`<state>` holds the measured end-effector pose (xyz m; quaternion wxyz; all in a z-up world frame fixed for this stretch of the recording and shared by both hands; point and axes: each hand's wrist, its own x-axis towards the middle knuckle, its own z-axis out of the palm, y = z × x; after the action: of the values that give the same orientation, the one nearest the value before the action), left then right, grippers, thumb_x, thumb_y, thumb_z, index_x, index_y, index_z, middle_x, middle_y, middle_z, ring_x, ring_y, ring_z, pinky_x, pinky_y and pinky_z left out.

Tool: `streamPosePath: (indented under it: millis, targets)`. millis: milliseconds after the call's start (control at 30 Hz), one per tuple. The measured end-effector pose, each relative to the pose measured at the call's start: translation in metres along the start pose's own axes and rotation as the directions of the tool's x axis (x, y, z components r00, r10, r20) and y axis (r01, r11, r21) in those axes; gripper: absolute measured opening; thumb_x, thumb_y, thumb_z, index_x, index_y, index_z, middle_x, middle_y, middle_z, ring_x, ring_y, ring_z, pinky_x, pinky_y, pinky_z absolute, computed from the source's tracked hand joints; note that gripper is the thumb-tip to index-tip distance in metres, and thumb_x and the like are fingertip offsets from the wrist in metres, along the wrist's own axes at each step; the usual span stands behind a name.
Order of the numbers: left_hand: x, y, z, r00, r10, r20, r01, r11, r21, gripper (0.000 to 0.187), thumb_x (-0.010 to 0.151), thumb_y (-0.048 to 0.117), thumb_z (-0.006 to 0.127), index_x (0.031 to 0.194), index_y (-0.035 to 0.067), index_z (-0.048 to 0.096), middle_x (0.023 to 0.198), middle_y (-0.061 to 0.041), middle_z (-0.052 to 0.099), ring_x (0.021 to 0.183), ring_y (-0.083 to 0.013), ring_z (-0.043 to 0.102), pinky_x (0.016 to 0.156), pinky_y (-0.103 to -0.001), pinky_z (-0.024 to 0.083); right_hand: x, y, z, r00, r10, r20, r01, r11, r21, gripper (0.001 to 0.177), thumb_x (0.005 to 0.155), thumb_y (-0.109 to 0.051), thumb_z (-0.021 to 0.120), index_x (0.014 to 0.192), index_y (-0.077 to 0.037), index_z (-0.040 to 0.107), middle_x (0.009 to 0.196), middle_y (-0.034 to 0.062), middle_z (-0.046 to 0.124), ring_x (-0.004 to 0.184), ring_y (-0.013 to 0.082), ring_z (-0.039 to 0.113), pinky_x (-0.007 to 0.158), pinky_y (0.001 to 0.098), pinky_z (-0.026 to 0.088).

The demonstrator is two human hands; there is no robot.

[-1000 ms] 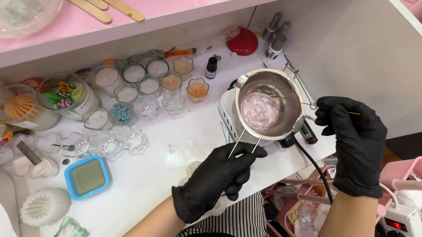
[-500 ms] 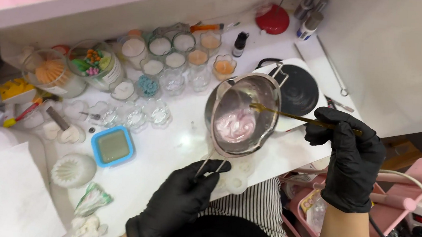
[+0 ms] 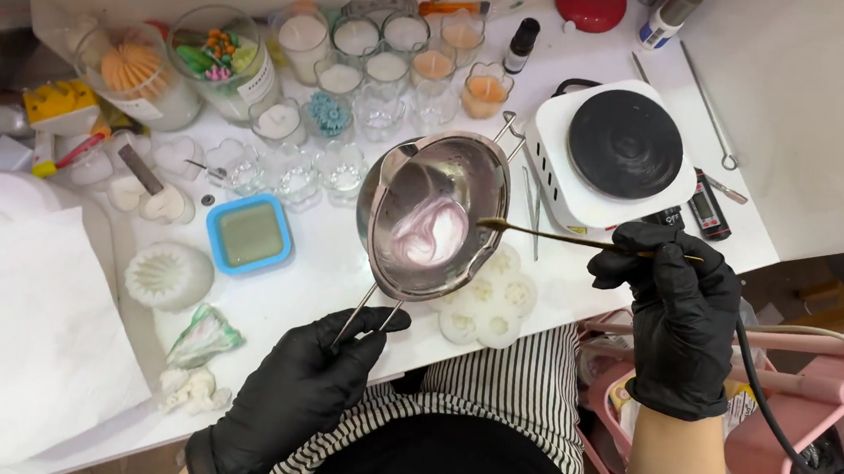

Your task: Pouring melted pink wax from a small pot into flower-shaped silicone molds.

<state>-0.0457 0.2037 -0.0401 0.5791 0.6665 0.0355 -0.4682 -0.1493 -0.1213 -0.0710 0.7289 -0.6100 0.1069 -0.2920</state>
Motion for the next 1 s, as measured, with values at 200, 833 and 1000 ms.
streamPosePath:
  millis: [200, 833, 1000]
  targets:
    - [-0.006, -0.028, -0.001, 0.997, 0.076, 0.010, -0.076, 0.986, 0.147, 0.035, 0.096, 0.021, 0.061, 0.127, 0.018, 0.078, 0.060, 0.004, 0.054, 0.050, -0.0051, 0.042, 0.046, -0.024, 0.035, -0.018, 0.019, -0.014, 0.998, 0.069, -0.013, -0.068, 0.996, 0.062, 0.025, 0.113, -0.016, 0.059, 0.122, 0.007, 0.067, 0.106, 0.0177, 0.071, 0.096, 0.0329, 0.072, 0.084, 0.0451, 0.059]
    - [-0.025, -0.034, 0.024, 0.975, 0.198, 0.098, -0.221, 0.846, 0.485, 0.035, 0.094, 0.036, 0.057, 0.117, 0.016, 0.076, 0.082, -0.001, 0.082, 0.074, -0.0126, 0.074, 0.075, -0.028, 0.057, -0.067, 0.022, -0.036, 0.993, 0.122, 0.003, -0.120, 0.980, 0.157, 0.042, 0.111, -0.029, 0.059, 0.132, 0.007, 0.061, 0.124, 0.0240, 0.069, 0.119, 0.0440, 0.068, 0.107, 0.0567, 0.054]
    - [-0.026, -0.033, 0.027, 0.958, 0.266, 0.112, -0.284, 0.806, 0.520, 0.032, 0.095, 0.037, 0.057, 0.108, 0.014, 0.076, 0.080, -0.001, 0.081, 0.073, -0.0146, 0.075, 0.075, -0.029, 0.057, -0.070, 0.023, -0.041, 0.991, 0.136, -0.008, -0.133, 0.980, 0.149, 0.043, 0.110, -0.029, 0.058, 0.133, 0.008, 0.060, 0.124, 0.0255, 0.068, 0.119, 0.0438, 0.068, 0.109, 0.0545, 0.054]
